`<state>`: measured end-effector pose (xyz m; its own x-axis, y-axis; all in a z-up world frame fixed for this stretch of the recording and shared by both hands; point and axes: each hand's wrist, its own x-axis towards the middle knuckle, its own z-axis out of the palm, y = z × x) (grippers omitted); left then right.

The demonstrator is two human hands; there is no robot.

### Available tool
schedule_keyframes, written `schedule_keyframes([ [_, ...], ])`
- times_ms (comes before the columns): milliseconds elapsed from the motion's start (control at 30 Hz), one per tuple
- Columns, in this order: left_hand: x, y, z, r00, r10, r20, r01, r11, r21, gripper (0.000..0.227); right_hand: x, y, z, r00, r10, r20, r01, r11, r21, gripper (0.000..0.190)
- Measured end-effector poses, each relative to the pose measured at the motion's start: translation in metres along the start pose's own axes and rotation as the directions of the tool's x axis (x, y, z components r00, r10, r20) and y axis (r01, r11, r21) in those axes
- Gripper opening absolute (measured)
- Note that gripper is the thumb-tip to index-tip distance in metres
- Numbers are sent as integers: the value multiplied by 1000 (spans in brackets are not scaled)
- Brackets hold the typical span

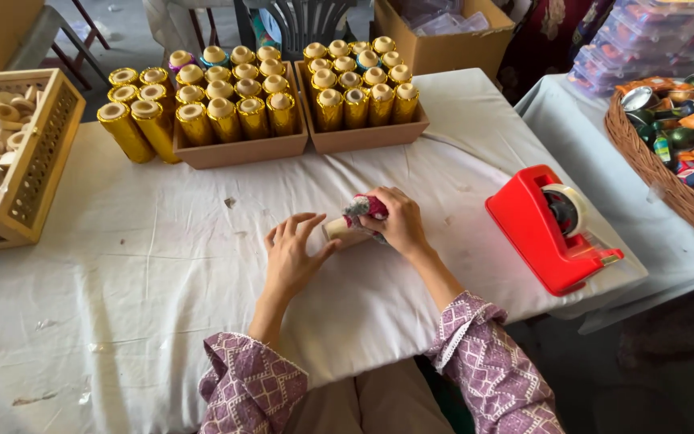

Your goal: The person is wrapping a small cardboard cylinder with decorative gold foil paper and securing it.

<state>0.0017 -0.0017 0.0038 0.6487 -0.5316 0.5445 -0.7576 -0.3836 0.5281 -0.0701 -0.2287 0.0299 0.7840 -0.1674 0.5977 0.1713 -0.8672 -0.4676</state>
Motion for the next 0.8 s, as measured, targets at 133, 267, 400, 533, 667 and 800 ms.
schedule_keyframes([
  [133,-4,-15,10,998,59,-37,-54,991,119,53,-4,2,12,996,68,-60,-68,998,6,39],
  [267,1,-10,10,999,36,9,-36,999,-7,56,-13,-12,4,979,-42,-200,24,995,-93,48],
  [400,3,-8,-1,999,35,-20,-38,992,-119,54,-8,-58,0,955,-247,-163,234,967,-95,53],
  [533,5,-11,-1,1000,-3,10,6,946,-324,52,-2,-51,6,964,-259,-53,255,964,-73,49],
  [667,3,-2,-9,1000,4,-5,-5,943,-332,50,2,-26,9,999,-50,-13,50,999,9,36],
  [800,2,7,-11,1000,27,-1,-25,927,-374,54,1,-5,10,976,217,-34,-205,955,216,33],
])
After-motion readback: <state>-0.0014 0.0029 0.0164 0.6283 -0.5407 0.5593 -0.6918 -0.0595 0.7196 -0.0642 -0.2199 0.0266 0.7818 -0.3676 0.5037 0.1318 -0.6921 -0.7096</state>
